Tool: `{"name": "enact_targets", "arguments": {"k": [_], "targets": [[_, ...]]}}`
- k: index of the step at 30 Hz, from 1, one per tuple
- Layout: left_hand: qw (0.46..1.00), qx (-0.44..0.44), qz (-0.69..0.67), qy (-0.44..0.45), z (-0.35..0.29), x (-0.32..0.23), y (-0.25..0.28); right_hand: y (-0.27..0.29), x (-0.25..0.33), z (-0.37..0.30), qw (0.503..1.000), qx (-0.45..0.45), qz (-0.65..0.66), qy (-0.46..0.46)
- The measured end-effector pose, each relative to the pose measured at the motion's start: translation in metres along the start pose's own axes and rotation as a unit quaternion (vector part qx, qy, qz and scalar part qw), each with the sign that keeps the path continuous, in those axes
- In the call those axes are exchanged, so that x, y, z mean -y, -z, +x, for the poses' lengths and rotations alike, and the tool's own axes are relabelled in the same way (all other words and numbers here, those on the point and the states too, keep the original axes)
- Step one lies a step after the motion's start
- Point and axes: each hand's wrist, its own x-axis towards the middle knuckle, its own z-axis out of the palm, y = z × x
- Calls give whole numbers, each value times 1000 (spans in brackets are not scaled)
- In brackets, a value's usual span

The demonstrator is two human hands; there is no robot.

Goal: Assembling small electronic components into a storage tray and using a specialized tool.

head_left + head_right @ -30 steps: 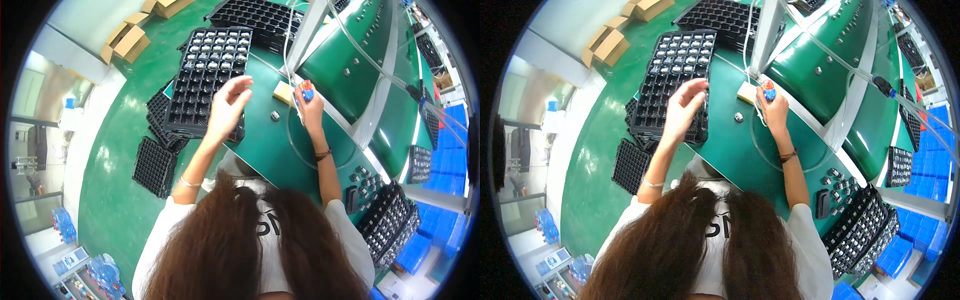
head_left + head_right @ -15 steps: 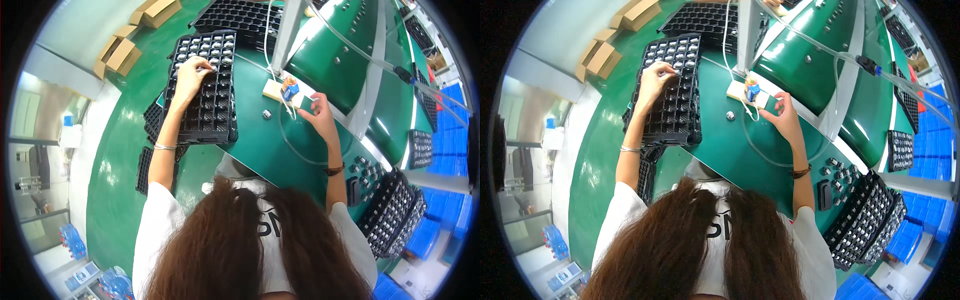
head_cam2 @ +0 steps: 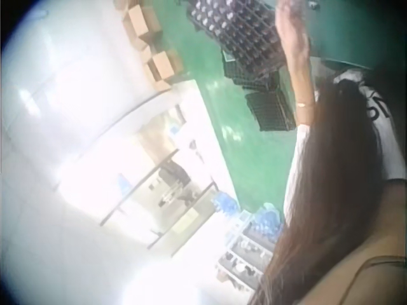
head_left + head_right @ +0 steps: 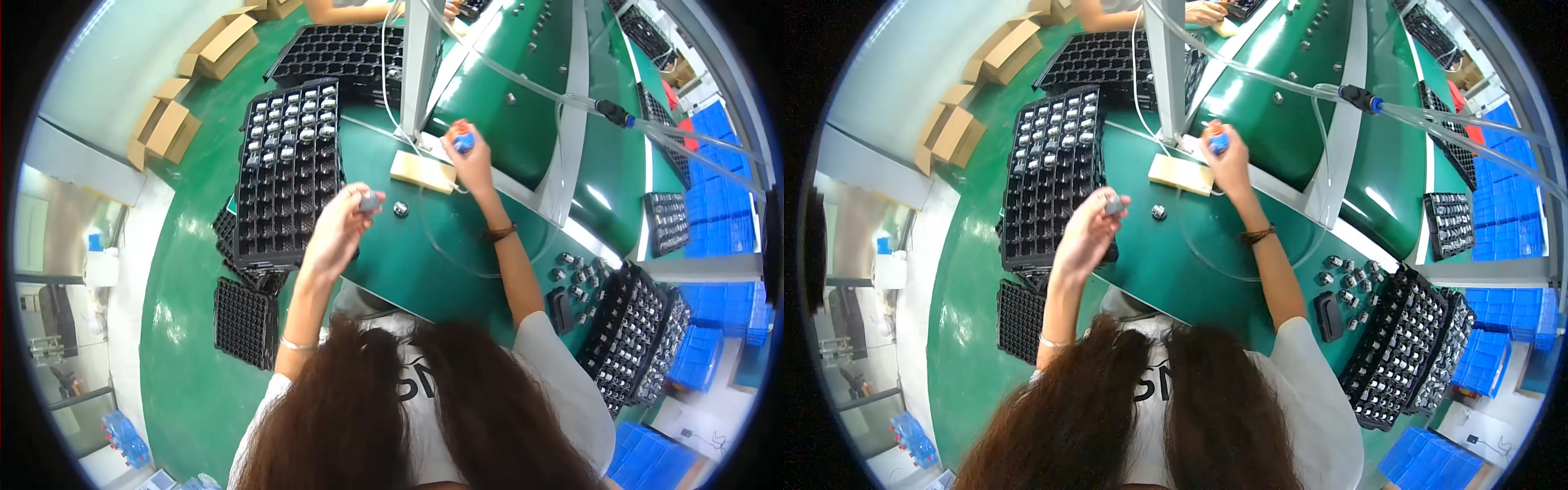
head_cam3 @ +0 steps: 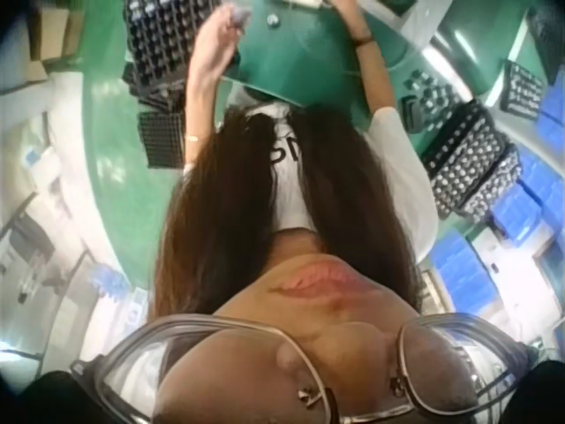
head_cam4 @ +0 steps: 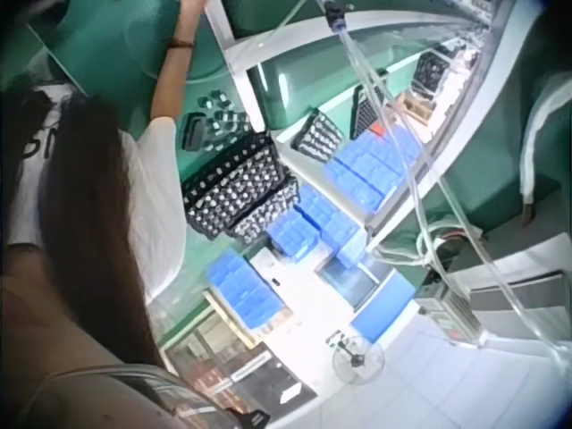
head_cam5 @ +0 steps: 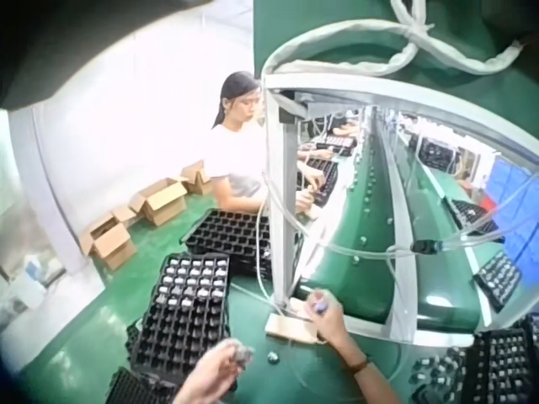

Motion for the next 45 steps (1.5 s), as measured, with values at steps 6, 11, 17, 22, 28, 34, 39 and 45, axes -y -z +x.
{"name": "enact_targets", "arguments": {"k": [6, 11, 17, 22, 28, 34, 39, 45], "targets": [[996, 9, -82, 35, 0, 29, -3, 56, -60, 67, 977, -99, -183, -45], [997, -11, -55, 51, 2, 33, -13, 52, -82, 71, 946, -112, -298, -68], [997, 6, -73, 33, 23, 51, -16, 54, -56, 59, 963, -230, -138, 33], [997, -15, -70, 15, 41, 66, -27, 46, 26, 2, 907, -77, 339, -238], [999, -20, -34, -23, 41, 70, -36, 21, 101, -55, 888, 60, 370, -266], [999, 0, 1, -41, 34, 67, -29, 22, 101, -71, 904, 126, 336, -232], [997, 2, 74, -24, 21, 50, -29, 28, 111, -67, 883, 149, 352, -273], [999, 38, 16, 15, 20, 47, -21, 26, 114, -63, 825, 106, 426, -356]]}}
